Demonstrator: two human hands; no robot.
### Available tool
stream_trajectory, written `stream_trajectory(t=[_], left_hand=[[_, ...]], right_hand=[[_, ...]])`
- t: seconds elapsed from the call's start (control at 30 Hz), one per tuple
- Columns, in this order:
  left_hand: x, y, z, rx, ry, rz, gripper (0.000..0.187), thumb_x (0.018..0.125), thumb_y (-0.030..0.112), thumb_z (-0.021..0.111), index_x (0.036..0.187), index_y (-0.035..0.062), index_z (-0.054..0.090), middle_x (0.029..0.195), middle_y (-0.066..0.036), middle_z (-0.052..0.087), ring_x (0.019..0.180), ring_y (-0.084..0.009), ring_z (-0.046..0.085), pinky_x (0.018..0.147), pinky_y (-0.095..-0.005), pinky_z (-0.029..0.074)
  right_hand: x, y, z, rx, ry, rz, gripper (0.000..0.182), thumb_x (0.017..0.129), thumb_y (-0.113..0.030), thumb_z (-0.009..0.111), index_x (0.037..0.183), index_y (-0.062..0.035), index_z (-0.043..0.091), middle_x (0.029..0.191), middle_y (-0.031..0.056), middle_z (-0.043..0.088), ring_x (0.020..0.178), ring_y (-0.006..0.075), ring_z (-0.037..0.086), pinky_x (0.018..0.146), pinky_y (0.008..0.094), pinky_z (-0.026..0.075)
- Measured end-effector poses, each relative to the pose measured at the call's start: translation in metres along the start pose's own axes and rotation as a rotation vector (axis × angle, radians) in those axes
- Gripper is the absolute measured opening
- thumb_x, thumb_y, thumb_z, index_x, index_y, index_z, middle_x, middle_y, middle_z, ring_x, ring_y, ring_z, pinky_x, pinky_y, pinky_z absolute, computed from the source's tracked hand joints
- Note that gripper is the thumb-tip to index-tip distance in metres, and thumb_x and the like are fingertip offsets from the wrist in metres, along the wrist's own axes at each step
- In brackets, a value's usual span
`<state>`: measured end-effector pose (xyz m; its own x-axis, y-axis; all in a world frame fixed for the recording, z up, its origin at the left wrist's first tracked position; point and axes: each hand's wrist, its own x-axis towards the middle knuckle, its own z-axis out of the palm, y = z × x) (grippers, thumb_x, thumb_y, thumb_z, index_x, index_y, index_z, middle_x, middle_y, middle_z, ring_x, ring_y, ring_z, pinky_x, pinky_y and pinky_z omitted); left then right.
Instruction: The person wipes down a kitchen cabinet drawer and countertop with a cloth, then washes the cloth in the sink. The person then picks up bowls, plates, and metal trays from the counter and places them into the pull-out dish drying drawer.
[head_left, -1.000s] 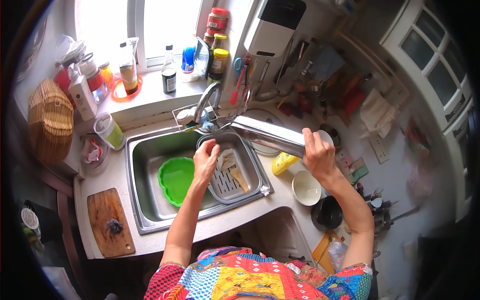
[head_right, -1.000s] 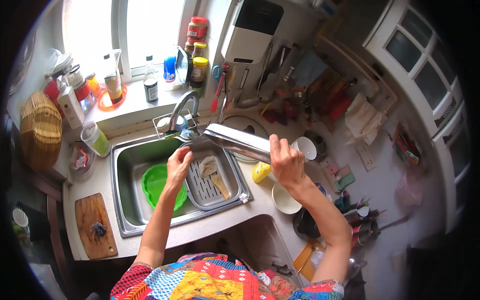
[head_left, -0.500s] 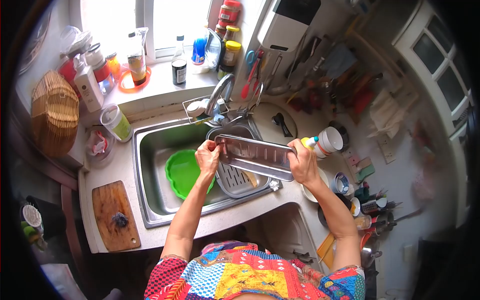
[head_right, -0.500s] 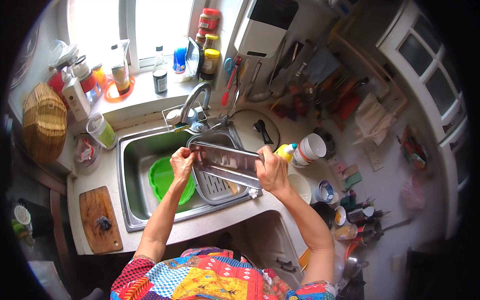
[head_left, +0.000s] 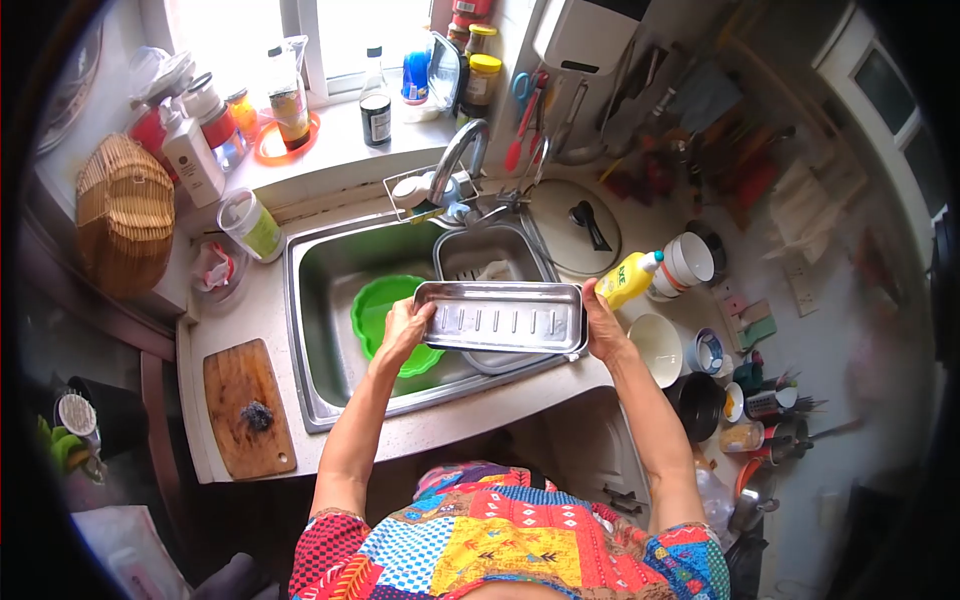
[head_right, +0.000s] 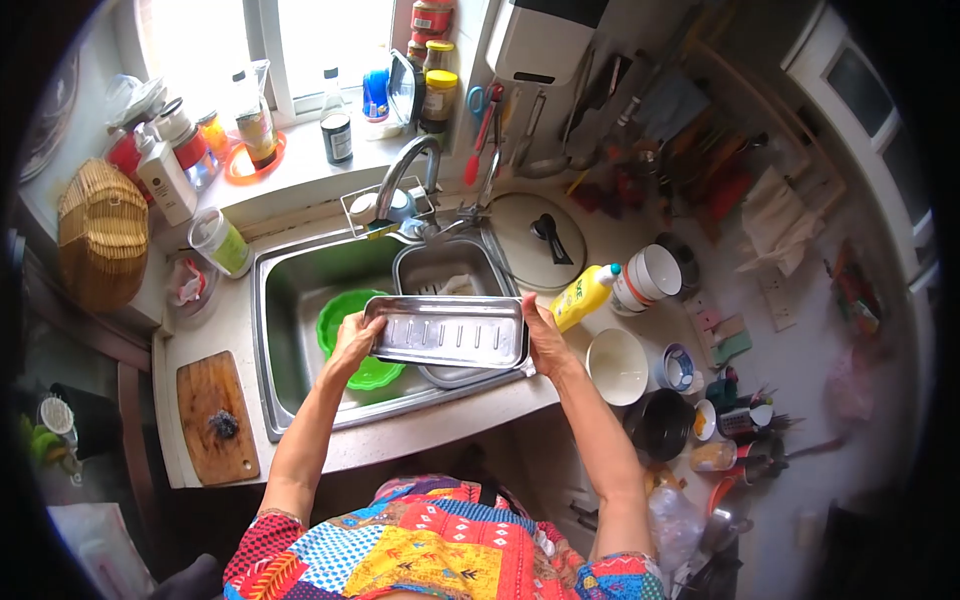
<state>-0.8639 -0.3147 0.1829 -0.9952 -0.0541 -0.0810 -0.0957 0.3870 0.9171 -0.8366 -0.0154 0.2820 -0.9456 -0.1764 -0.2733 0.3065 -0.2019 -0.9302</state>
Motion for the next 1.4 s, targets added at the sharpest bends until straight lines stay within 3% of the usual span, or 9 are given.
stream_trajectory(t=[0.2,0.4,0.6,0.77,0.93,1.1,1.2,1.3,1.4], left_hand=[[-0.006,-0.022,-0.003,-0.610,-0.141,-0.051,0.017,0.086,0.010,0.047,0.097,0.0052,0.059,0.074,-0.002,0.055,0.060,-0.0106,0.050,0.051,-0.0263,0.043],[-0.032,-0.007,-0.047,-0.725,-0.128,-0.192,0.025,0.082,0.007,0.053,0.106,0.0009,0.049,0.074,-0.005,0.056,0.056,-0.0130,0.055,0.049,-0.0271,0.050],[-0.074,0.046,-0.126,0.254,0.481,0.006,0.016,0.089,0.013,0.042,0.101,0.0040,0.047,0.081,-0.016,0.059,0.070,-0.0235,0.060,0.059,-0.0371,0.047],[-0.086,0.049,-0.146,0.758,0.688,0.513,0.024,0.078,0.003,0.051,0.102,0.0043,0.050,0.084,-0.019,0.059,0.074,-0.0346,0.059,0.061,-0.0396,0.046],[-0.095,0.059,-0.169,0.774,0.827,0.442,0.022,0.081,0.004,0.050,0.103,0.0040,0.050,0.081,-0.017,0.060,0.072,-0.0304,0.061,0.059,-0.0388,0.046],[-0.083,0.051,-0.217,-0.436,0.792,0.106,0.020,0.086,0.021,0.053,0.095,0.0032,0.051,0.069,-0.006,0.058,0.054,-0.0140,0.055,0.041,-0.0282,0.040],[-0.053,-0.024,-0.220,-0.409,0.401,-0.099,0.016,0.085,0.014,0.052,0.088,-0.0007,0.052,0.067,-0.004,0.058,0.056,-0.0172,0.055,0.056,-0.0299,0.046],[-0.049,-0.003,-0.174,0.766,0.739,0.214,0.015,0.079,0.000,0.042,0.088,0.0064,0.051,0.068,-0.021,0.058,0.063,-0.0323,0.061,0.053,-0.0430,0.045],[-0.033,-0.019,-0.212,0.734,0.788,0.273,0.018,0.079,0.000,0.040,0.093,0.0051,0.050,0.068,-0.019,0.058,0.059,-0.0315,0.059,0.051,-0.0434,0.043]], right_hand=[[0.004,0.021,-0.011,0.300,-0.058,0.086,0.067,0.071,-0.064,0.048,0.103,-0.0049,0.054,0.091,0.0026,0.059,0.083,0.0100,0.057,0.075,0.0278,0.047],[-0.006,0.021,-0.015,-0.067,-0.075,-0.022,0.029,0.076,-0.006,0.053,0.104,0.0008,0.054,0.092,0.0055,0.059,0.080,0.0128,0.057,0.074,0.0274,0.047],[-0.020,-0.004,0.003,-1.130,0.155,-0.787,0.032,0.071,0.006,0.046,0.102,0.0000,0.055,0.082,0.0144,0.060,0.076,0.0276,0.059,0.068,0.0322,0.047],[-0.034,-0.006,0.016,-1.423,0.166,-0.923,0.045,0.060,0.012,0.048,0.103,-0.0034,0.055,0.083,0.0128,0.056,0.073,0.0291,0.058,0.061,0.0355,0.048],[-0.051,-0.034,0.019,-1.261,0.285,-0.920,0.040,0.065,0.012,0.045,0.100,-0.0021,0.057,0.085,0.0140,0.059,0.075,0.0277,0.060,0.066,0.0335,0.049],[-0.063,-0.061,0.010,-0.081,0.614,-0.690,0.022,0.079,0.005,0.048,0.099,0.0049,0.056,0.081,0.0077,0.061,0.071,0.0185,0.058,0.063,0.0273,0.047],[-0.035,0.008,-0.030,0.122,0.624,-0.391,0.024,0.077,0.004,0.049,0.099,0.0036,0.057,0.079,0.0086,0.061,0.065,0.0169,0.056,0.061,0.0276,0.046],[-0.040,0.034,-0.005,-1.055,0.877,-0.441,0.026,0.070,0.010,0.047,0.092,0.0042,0.059,0.083,0.0182,0.061,0.079,0.0237,0.059,0.075,0.0305,0.044],[-0.065,0.011,-0.009,-0.710,0.912,-0.446,0.026,0.071,0.009,0.046,0.094,0.0047,0.059,0.084,0.0152,0.062,0.079,0.0230,0.059,0.074,0.0303,0.044]])
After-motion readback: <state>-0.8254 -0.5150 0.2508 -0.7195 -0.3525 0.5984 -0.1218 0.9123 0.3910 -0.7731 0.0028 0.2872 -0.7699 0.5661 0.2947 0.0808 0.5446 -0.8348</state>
